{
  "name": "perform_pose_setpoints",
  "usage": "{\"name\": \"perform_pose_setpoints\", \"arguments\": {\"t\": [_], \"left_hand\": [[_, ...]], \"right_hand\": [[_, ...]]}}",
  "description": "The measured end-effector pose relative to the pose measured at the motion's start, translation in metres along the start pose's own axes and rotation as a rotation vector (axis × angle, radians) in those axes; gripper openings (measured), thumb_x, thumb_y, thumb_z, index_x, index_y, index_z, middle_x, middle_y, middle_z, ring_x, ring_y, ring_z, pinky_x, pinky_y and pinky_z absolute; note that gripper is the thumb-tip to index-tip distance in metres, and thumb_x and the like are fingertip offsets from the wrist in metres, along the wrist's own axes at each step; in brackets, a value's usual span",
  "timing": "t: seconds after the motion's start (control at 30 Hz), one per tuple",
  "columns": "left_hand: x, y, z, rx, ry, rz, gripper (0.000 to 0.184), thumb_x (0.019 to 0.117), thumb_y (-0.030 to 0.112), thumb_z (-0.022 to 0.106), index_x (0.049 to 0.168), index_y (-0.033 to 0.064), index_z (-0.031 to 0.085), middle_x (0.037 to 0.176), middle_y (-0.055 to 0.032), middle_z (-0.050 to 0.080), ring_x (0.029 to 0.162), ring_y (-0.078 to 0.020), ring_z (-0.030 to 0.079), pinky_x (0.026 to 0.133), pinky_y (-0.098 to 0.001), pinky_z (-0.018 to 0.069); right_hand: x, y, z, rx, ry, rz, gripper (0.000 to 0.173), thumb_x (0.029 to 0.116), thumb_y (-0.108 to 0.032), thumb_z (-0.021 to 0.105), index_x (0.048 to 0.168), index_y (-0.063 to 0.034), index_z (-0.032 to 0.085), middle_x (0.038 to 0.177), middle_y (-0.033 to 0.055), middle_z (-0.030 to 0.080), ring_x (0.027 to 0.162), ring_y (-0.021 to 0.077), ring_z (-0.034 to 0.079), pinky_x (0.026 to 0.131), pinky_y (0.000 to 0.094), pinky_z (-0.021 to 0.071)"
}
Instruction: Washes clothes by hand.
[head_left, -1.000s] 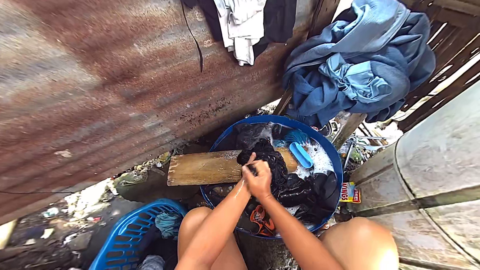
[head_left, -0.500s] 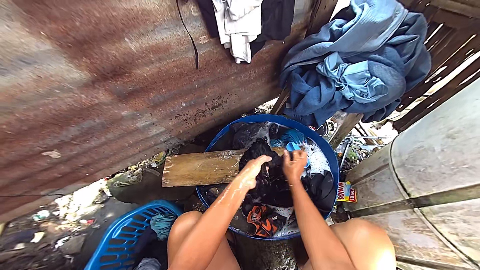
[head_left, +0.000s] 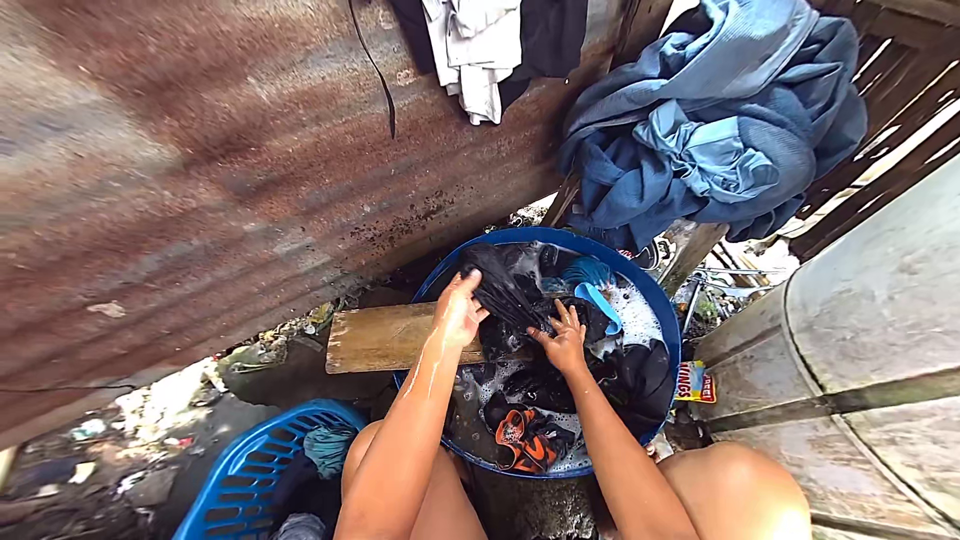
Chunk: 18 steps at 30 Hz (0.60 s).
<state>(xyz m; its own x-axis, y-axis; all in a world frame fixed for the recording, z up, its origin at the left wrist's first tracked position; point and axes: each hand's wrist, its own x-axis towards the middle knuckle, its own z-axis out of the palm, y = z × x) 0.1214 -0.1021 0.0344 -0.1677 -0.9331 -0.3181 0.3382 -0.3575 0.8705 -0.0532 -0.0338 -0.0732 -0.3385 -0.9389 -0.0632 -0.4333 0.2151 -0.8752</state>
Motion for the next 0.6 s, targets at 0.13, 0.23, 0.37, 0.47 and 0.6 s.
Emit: {"name": "perform_pose_setpoints", "arguments": {"t": [0.13,0.23,0.37,0.47,0.6], "left_hand": [[0.025,-0.044,-0.001,-0.066,0.227,-0.053,0.047,0.1086,0.034,0.046,0.143,0.0016,0.049,0.136,-0.0169,0.060,0.122,-0.0258,0.059,0.101,-0.0479,0.0503],[0.006,-0.070,0.016,0.152,0.275,-0.224,0.034,0.1107,0.023,0.042,0.131,-0.0036,0.049,0.114,-0.0128,0.058,0.096,-0.0132,0.058,0.087,-0.0275,0.0485],[-0.005,-0.095,0.027,0.185,0.224,-0.260,0.042,0.1093,0.032,0.048,0.126,-0.0063,0.057,0.121,-0.0249,0.060,0.109,-0.0324,0.059,0.093,-0.0503,0.0501],[-0.004,-0.080,0.024,0.242,0.177,-0.232,0.035,0.1079,0.028,0.049,0.115,-0.0041,0.061,0.108,-0.0188,0.063,0.096,-0.0250,0.060,0.087,-0.0435,0.0504],[0.004,-0.082,-0.016,0.225,-0.070,-0.024,0.035,0.1089,0.025,0.045,0.114,-0.0052,0.061,0.097,-0.0159,0.064,0.084,-0.0175,0.060,0.075,-0.0337,0.0514]], "right_hand": [[-0.034,-0.048,0.040,0.303,0.158,-0.111,0.033,0.0826,-0.005,0.068,0.113,0.0089,0.070,0.154,0.0225,0.049,0.149,0.0413,0.035,0.122,0.0597,0.0257],[-0.059,-0.056,0.069,0.102,0.232,-0.323,0.030,0.0816,-0.026,0.068,0.082,0.0039,0.069,0.128,0.0235,0.068,0.130,0.0462,0.055,0.104,0.0623,0.0405],[-0.024,-0.044,0.035,0.069,0.242,-0.021,0.031,0.0971,-0.019,0.068,0.098,0.0119,0.066,0.106,0.0279,0.067,0.103,0.0389,0.065,0.095,0.0539,0.0509],[-0.038,-0.066,0.041,0.014,0.276,-0.133,0.031,0.0965,-0.018,0.061,0.086,0.0111,0.067,0.098,0.0265,0.067,0.100,0.0403,0.066,0.090,0.0570,0.0523],[-0.054,-0.086,0.053,-0.072,0.183,-0.375,0.032,0.0947,-0.022,0.063,0.085,0.0067,0.074,0.095,0.0234,0.070,0.098,0.0416,0.067,0.088,0.0569,0.0516]]}}
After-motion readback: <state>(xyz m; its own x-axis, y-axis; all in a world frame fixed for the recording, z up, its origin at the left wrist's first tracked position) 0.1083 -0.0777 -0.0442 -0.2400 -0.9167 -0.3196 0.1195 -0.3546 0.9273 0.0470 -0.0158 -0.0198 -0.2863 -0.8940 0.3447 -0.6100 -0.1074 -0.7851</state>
